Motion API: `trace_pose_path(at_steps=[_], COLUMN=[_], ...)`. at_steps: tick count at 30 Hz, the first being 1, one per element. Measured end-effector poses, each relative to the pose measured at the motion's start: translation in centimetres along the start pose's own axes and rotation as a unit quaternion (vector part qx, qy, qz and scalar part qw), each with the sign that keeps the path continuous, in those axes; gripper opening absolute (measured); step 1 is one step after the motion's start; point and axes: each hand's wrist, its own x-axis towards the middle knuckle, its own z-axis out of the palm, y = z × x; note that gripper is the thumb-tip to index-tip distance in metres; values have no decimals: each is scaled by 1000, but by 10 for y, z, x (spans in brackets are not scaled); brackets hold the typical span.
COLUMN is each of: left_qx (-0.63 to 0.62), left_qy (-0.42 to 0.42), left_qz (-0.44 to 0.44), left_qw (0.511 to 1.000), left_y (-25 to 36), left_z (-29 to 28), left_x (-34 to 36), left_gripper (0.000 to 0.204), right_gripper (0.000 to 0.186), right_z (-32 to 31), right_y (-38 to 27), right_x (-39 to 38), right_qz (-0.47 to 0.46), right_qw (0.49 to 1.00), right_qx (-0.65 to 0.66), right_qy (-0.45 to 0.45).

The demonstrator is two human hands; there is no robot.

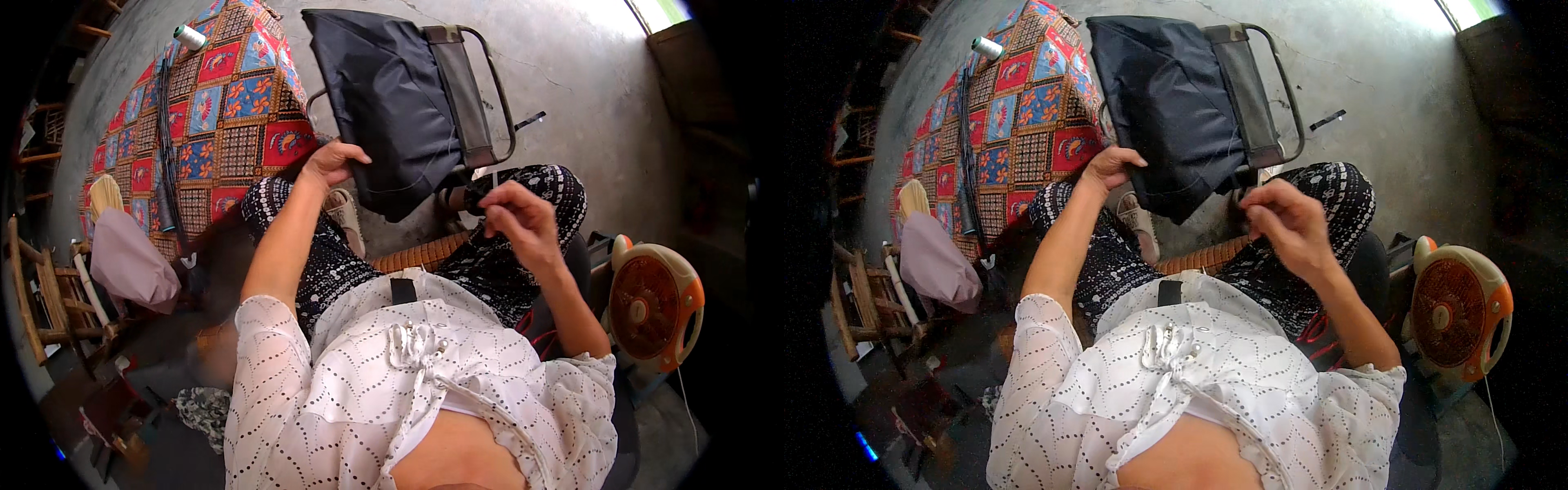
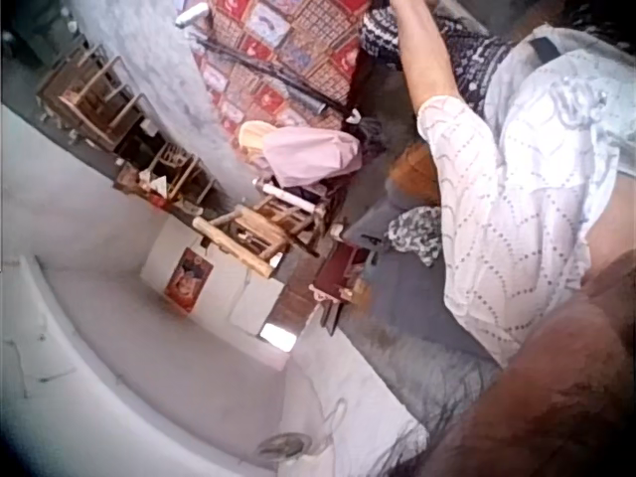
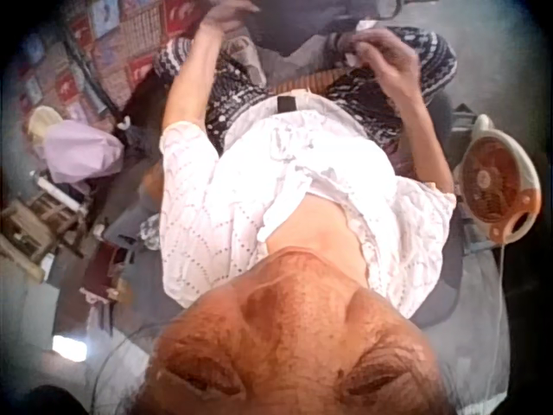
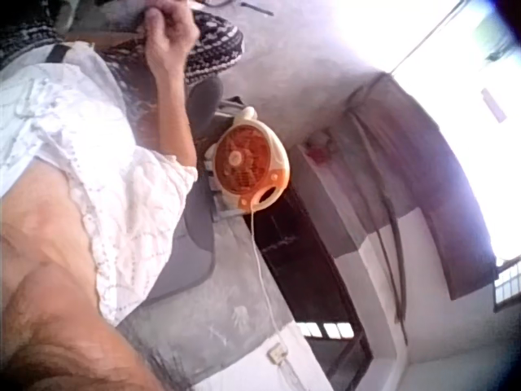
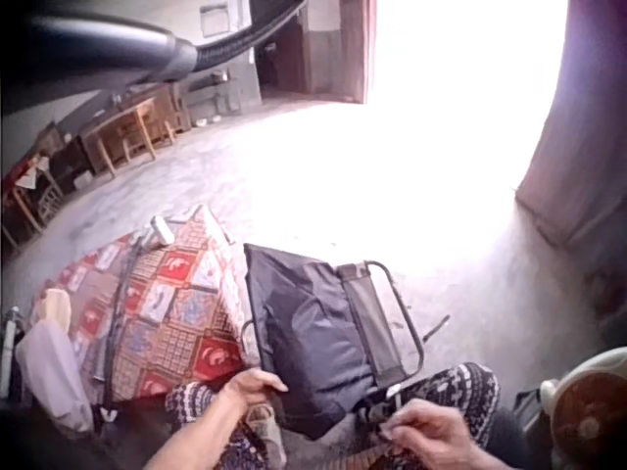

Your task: The person repairs a folding chair by hand, first sewing a black fabric sleeve onto the frame with a needle and thread, then fitting the metal frame pieces together and pulling the fabric over the seat and backrest.

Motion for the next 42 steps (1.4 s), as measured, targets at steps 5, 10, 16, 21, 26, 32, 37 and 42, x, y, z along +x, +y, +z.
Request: trace_pose_path(at_steps=[5,10,16,21,26,32,37,42], left_qx=[35,133,200,256,218,184,166,292], left_qy=[107,333,345,415,321,252,210,268], left_qz=[-71,-78,-83,-53,75,149,145,192], left_qw=[991,930,913,871,919,938,953,898], left_y=[2,-19,-30,-29,-41,-34,-30,-58], left_z=[-42,-63,-78,-45,-76,-49,-21,-45], left_x=[-23,-35,-50,-53,-57,-42,-34,-6], left_gripper=[43,32,40,38,30,31,31,27], right_gripper=[12,24,53,54,35,20,20,22], right_z=[-27,-31,-69,-88,-95,-58,15,63], right_y=[-14,15,94,140,135,14,-66,-90], right_x=[-11,21,141,184,182,143,133,139], right_qz=[-30,36,9,196,194,40,-26,-39], right_qw=[996,989,874,861,952,996,999,996], right_qx=[83,-23,-453,-425,-178,-68,-15,-67], right_qy=[20,141,176,199,156,44,-33,-34])
